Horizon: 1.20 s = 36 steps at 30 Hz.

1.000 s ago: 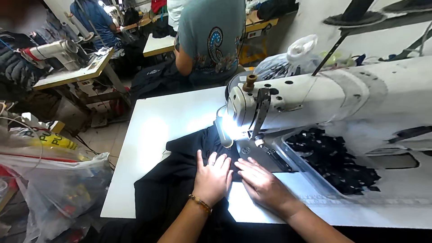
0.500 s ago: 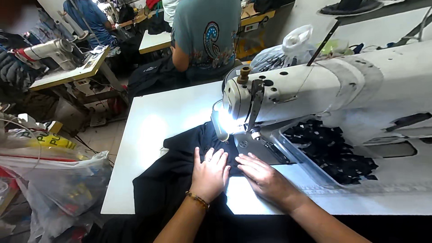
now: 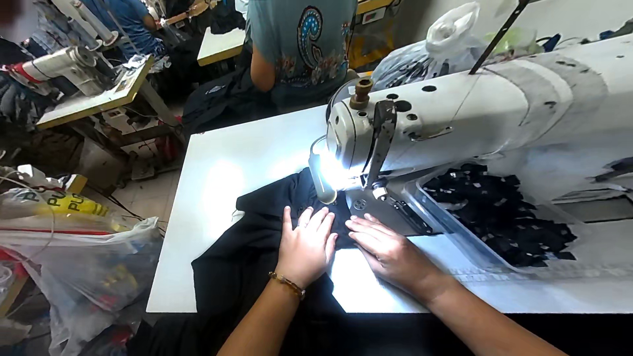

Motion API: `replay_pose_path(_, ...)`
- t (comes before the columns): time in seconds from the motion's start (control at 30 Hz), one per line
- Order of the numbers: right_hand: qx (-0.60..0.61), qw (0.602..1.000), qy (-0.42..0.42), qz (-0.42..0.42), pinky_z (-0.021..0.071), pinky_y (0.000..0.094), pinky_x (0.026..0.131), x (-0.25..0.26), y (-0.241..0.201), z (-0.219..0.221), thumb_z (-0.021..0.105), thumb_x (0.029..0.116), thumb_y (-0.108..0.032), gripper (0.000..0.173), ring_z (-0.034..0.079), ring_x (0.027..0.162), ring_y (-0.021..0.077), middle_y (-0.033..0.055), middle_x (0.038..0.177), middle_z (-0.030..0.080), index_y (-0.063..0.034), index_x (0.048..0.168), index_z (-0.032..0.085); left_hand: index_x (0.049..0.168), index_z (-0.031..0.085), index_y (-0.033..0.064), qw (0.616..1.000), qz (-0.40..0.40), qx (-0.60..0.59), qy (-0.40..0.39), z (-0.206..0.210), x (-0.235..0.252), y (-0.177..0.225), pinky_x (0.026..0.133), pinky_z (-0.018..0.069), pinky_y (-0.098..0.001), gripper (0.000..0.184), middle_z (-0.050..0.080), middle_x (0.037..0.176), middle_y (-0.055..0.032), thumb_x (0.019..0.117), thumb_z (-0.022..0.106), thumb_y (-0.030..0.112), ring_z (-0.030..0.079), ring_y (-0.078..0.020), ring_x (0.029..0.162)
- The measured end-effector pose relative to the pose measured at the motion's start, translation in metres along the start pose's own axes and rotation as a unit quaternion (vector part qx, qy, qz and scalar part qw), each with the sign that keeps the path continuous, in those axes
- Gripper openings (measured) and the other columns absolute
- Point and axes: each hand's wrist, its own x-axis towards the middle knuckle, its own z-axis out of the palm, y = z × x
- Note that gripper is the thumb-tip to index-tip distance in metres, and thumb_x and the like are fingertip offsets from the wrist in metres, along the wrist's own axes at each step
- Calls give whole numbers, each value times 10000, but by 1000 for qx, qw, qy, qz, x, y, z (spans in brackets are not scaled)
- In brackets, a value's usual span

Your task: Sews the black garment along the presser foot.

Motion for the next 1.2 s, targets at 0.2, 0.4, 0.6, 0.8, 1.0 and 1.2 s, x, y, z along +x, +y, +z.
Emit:
replay_pose_path(0.2,-1,1000,-1,13,481,483,1103,7,2,6,531,899,-80,263,675,1202,345,184,1156,741,36,942,763,1473,578,184,1000,-2,-2,-22,-4,9,-7,1219,98,-687,458,531,1542,25,1083,393,340,401,-239,1493)
replay_pose_path(0.4,1,1000,-3,18,483,491,1097,11,2,6,526,887,-53,251,676,1199,356,200,1161,737,46,927,753,1484,566,186,999,-7,-8,-36,-5,13,-10,1223,79,-683,464,521,1551,32,1088,379,341,384,-234,1503)
replay_pose_path(0.6,-2,1000,1,20,484,487,1094,14,3,8,525,890,-36,257,675,1199,358,201,1165,736,60,958,753,1480,571,179,999,-7,0,-37,-6,16,-11,1223,65,-686,467,512,1560,24,1086,375,336,361,-244,1516)
replay_pose_path(0.8,-3,1000,-2,29,481,486,1100,16,2,8,527,886,-29,251,673,1202,356,204,1172,732,57,953,752,1497,552,204,999,-10,3,-42,-4,17,-11,1223,82,-682,475,506,1564,51,1088,367,359,367,-228,1513)
replay_pose_path(1.0,-6,999,0,32,483,496,1097,19,3,9,520,884,-19,251,668,1209,363,205,1179,729,58,946,751,1505,542,173,999,-7,9,-31,-4,17,-11,1220,71,-690,488,492,1578,30,1084,359,336,356,-244,1520)
replay_pose_path(1.2,-9,998,-39,56,450,520,1125,16,-7,-3,520,966,-140,324,631,1265,368,197,1263,699,41,1113,745,1469,583,229,1000,11,10,-16,-4,15,-11,1198,103,-721,447,514,1556,12,1074,413,351,364,-285,1512)
